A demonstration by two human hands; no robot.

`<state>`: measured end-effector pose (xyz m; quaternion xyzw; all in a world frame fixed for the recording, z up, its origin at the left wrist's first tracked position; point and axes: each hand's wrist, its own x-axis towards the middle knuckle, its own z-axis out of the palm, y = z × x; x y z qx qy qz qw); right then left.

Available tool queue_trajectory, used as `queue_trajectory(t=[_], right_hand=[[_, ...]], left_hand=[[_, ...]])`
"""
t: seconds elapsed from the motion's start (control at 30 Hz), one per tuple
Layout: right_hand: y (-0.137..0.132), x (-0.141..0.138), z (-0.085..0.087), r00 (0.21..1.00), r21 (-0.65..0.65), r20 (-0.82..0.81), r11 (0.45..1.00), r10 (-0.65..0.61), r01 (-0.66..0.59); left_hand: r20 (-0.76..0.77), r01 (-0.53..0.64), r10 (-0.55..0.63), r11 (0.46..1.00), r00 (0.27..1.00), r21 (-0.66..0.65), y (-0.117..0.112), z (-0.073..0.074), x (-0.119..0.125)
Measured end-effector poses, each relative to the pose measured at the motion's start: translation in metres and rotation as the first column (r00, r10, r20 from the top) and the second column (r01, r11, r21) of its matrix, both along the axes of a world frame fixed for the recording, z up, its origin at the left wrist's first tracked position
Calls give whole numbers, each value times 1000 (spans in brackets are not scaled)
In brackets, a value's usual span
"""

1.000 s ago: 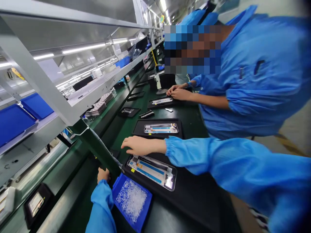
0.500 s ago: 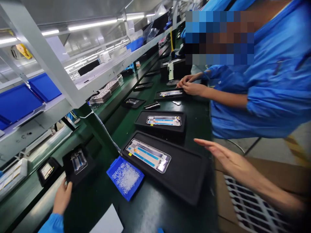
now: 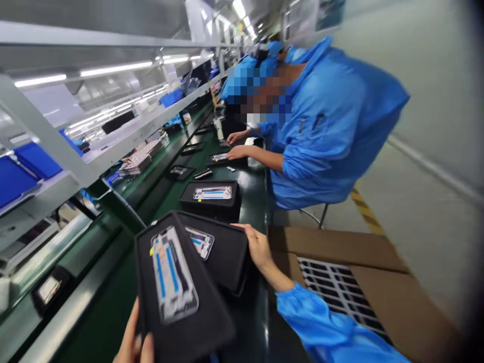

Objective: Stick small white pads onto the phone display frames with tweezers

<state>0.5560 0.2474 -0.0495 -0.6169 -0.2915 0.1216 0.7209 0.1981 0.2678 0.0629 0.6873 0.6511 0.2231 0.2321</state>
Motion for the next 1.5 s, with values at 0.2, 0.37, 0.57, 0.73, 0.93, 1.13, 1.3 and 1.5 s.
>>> queue_trajectory(t=[0.2, 0.37, 0.57, 0.73, 0.93, 1.13, 1.3, 1.5], right_hand=[[1, -8, -9, 1000, 62, 8, 998, -25, 25], [2, -5, -18, 998, 166, -1, 984, 64, -62], [-1, -10, -9, 996, 152, 65, 987, -58, 48], [-9, -18, 11, 956, 121, 240, 983, -166, 140], [-9, -22, 32, 943, 54, 324, 997, -76, 62], [-3, -18, 33, 973, 98, 185, 988, -139, 123], [3, -15, 32, 970, 104, 161, 980, -183, 167], [2, -9, 41, 950, 55, 267, 987, -162, 153]], left_hand=[[212, 108, -124, 990, 969, 87, -44, 0, 109], [274, 578, -562, 815, 781, 24, -84, -34, 128], [486, 21, -181, 949, 855, 316, 35, -16, 91], [626, -142, -6, 972, 780, 187, 116, -23, 111], [667, -102, -24, 984, 744, 148, 117, -43, 131], [671, -160, 26, 977, 741, 139, 116, -48, 140], [675, -212, 61, 967, 735, 144, 116, -45, 142], [710, -243, 63, 958, 701, 154, 113, -42, 145]])
